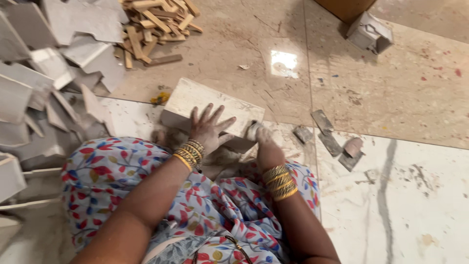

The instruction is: The person sits on the floor and sands a small wooden box, rubbing a sanding block by hand over the box's surfaces and edges, turning the box to reach different sides, with wood scraps and other unfinished boxes scattered around.

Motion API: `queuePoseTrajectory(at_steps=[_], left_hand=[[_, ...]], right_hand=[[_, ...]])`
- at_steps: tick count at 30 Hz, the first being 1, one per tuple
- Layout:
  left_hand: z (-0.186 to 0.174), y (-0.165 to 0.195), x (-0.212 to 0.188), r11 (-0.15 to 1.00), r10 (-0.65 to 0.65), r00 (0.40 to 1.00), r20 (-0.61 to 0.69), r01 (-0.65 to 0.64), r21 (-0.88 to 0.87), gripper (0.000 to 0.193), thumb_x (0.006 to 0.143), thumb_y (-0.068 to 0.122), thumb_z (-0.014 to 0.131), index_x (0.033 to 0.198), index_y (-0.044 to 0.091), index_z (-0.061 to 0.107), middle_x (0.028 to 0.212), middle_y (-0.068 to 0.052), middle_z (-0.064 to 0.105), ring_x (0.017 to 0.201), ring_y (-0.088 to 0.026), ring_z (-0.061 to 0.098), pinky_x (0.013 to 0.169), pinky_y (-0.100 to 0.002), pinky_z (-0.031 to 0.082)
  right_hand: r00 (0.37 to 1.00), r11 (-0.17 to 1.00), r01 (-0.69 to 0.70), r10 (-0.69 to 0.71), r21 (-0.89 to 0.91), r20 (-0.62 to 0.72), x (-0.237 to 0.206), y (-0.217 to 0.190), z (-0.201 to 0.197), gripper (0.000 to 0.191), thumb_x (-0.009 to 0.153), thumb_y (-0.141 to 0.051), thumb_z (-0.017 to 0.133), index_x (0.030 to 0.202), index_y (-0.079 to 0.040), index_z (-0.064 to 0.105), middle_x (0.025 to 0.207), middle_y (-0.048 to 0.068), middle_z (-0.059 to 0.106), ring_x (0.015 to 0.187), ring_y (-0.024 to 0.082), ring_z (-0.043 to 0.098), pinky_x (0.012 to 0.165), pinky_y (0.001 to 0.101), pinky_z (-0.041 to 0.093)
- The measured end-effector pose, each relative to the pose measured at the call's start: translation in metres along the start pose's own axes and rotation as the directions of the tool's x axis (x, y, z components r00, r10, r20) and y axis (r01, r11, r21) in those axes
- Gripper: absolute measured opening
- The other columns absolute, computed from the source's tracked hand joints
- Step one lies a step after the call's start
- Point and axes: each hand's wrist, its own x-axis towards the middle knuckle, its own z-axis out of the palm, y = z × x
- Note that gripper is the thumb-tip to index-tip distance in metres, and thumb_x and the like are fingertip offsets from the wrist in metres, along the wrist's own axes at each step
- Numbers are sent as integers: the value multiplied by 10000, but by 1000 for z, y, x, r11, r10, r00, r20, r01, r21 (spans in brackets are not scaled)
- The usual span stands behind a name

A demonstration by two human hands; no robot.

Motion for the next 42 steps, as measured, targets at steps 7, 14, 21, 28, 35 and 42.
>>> queuePoseTrajectory(at_steps=[7, 14, 21, 28, 35, 42], left_hand=[[-3, 4, -5, 999, -10, 1000, 21, 11, -40, 563, 890, 618, 598, 1429, 459, 556, 1611, -67, 391, 1491, -365, 276, 1176, -678, 97], [-3, 3, -1, 1000, -14, 1000, 11, 15, -28, 553, 887, 620, 596, 1415, 458, 564, 1605, -62, 387, 1487, -355, 282, 1173, -684, 101], [0, 5, -4, 998, -14, 1000, 7, 15, -56, 513, 930, 590, 589, 1426, 461, 557, 1621, -52, 379, 1506, -350, 277, 1183, -677, 98], [5, 2, 1, 1000, -8, 1000, 12, 9, -27, 534, 905, 577, 585, 1428, 470, 552, 1612, -66, 378, 1488, -362, 271, 1167, -688, 89], [3, 1, 0, 999, 4, 1000, 23, -3, -54, 532, 902, 603, 575, 1414, 461, 557, 1600, -79, 371, 1483, -374, 258, 1158, -694, 67], [9, -2, 7, 999, -24, 998, 59, 25, -27, 529, 923, 609, 536, 1437, 481, 536, 1631, -63, 351, 1507, -362, 244, 1176, -679, 58]], right_hand=[[1000, 998, 8, -8, -64, -8, 56, 14, 4, 537, 979, -100, 448, 1513, -56, 408, 1521, 171, 495, 1357, 335, 532, 1005, 442, 525], [980, 994, -87, 98, -69, 174, 15, 3, -4, 566, 977, -68, 431, 1537, -128, 384, 1551, 137, 471, 1316, 328, 552, 953, 477, 547], [990, 976, 129, -138, -177, -40, 3, 16, 11, 578, 905, -65, 445, 1479, -130, 406, 1487, 163, 534, 1321, 348, 558, 843, 518, 557], [985, 992, -68, 83, -103, 154, 52, 22, 2, 489, 1051, -107, 411, 1535, -176, 409, 1299, 190, 686, 1063, 370, 715, 859, 489, 588], [963, 968, 208, -227, -138, -142, -22, 10, 0, 582, 932, -89, 440, 1509, -140, 380, 1461, 189, 535, 1173, 370, 685, 903, 465, 591], [997, 994, -32, 39, -106, 71, 93, 10, -17, 505, 987, -113, 414, 1492, -113, 415, 1254, 237, 662, 1029, 400, 696, 837, 521, 575]])
